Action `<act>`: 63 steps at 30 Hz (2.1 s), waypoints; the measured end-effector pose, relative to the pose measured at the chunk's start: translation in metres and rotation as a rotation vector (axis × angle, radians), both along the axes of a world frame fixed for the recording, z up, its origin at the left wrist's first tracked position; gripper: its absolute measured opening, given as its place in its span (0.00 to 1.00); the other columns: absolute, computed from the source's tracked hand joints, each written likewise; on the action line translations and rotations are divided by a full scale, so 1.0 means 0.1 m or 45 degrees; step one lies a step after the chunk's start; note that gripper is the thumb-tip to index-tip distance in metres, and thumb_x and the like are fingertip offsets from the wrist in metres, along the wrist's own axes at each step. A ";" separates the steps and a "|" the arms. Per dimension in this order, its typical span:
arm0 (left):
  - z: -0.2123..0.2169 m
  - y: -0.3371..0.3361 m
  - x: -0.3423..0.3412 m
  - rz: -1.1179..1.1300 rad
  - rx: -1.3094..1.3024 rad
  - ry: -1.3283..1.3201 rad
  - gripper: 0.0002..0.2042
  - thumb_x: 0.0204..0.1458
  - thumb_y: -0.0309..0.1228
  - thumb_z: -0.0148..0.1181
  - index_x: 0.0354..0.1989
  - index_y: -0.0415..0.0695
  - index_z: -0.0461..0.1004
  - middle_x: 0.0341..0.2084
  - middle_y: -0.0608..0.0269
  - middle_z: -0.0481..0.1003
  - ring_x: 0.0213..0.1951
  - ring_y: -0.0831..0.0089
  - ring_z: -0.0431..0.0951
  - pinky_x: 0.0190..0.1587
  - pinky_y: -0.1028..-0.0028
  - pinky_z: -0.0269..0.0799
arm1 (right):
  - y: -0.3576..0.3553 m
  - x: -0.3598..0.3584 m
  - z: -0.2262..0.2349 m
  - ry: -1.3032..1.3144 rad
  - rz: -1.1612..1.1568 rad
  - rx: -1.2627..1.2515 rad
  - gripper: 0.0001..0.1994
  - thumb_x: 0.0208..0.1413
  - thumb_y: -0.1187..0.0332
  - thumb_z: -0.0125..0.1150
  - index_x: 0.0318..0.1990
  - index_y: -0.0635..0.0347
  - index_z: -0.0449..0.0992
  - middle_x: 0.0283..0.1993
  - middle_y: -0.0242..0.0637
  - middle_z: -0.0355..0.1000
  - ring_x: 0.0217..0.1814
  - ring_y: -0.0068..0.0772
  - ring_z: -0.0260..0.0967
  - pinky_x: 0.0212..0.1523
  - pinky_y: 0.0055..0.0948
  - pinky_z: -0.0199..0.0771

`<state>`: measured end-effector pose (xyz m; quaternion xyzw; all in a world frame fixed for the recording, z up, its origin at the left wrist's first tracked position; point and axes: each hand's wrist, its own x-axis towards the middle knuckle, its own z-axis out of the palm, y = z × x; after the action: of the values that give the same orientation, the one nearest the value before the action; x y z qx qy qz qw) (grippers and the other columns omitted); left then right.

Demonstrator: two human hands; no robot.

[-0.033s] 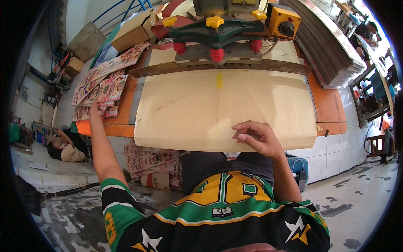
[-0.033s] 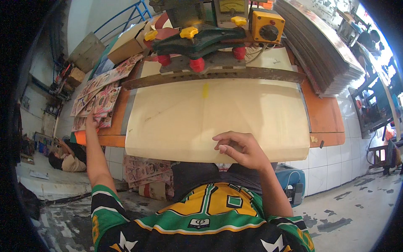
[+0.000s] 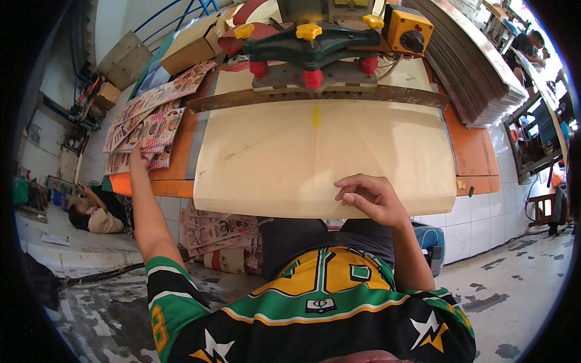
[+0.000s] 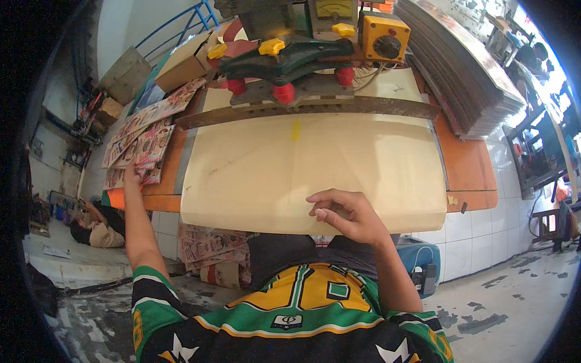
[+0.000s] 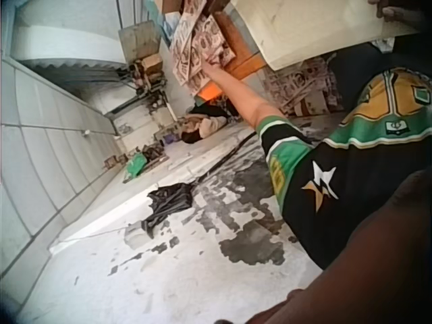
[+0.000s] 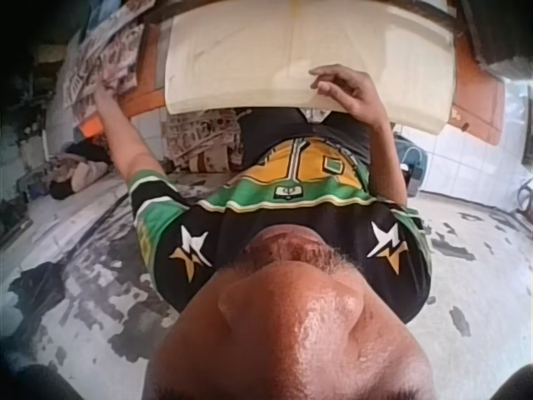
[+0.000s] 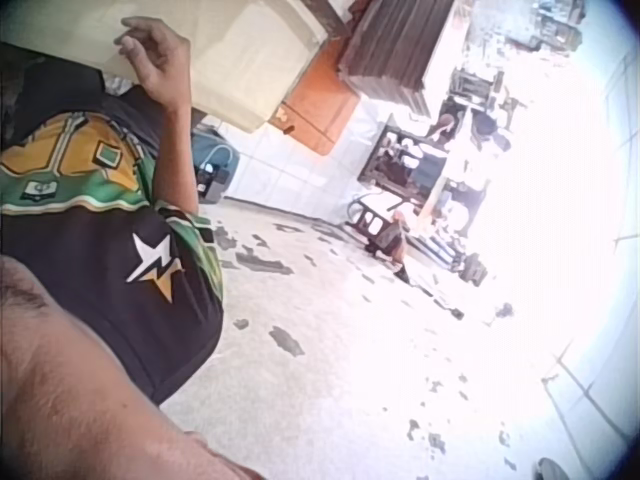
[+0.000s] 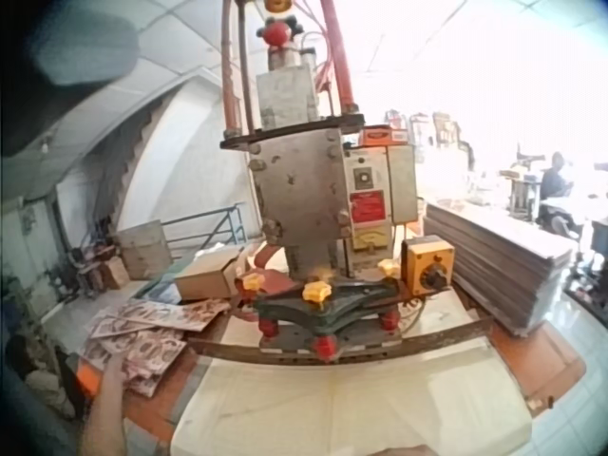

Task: The person positions long printed plastic sheets onto a machine, aligns them under a heat-sealing bar, and removes the sealed bags after the machine cycles.

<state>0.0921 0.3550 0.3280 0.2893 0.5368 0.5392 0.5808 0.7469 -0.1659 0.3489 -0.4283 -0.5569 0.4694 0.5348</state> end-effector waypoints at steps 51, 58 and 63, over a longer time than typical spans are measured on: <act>0.19 -1.19 0.43 0.272 0.257 0.400 0.16 0.57 0.29 0.67 0.50 0.32 0.78 0.43 0.53 0.81 0.42 0.64 0.83 0.44 0.62 0.78 | 0.02 -0.01 -0.02 0.005 -0.021 -0.042 0.14 0.66 0.71 0.63 0.55 0.68 0.77 0.41 0.40 0.80 0.47 0.27 0.78 0.49 0.28 0.78; 0.18 -1.10 0.33 0.420 0.280 0.988 0.19 0.52 0.32 0.71 0.48 0.31 0.79 0.42 0.51 0.81 0.43 0.65 0.80 0.46 0.63 0.75 | 0.03 -0.01 -0.01 0.018 -0.006 -0.059 0.14 0.65 0.72 0.63 0.55 0.68 0.77 0.41 0.39 0.80 0.47 0.27 0.78 0.49 0.28 0.77; 0.19 -1.01 0.40 0.359 0.450 0.635 0.16 0.52 0.31 0.71 0.45 0.33 0.79 0.39 0.54 0.80 0.43 0.64 0.80 0.48 0.65 0.74 | 0.03 -0.01 -0.05 -0.004 -0.030 -0.046 0.14 0.65 0.72 0.63 0.55 0.67 0.77 0.41 0.40 0.80 0.46 0.27 0.78 0.49 0.27 0.78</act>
<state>0.1320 0.2542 0.3473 0.4314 0.5955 0.6116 0.2919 0.7457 -0.1631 0.3442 -0.4453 -0.5439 0.4724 0.5317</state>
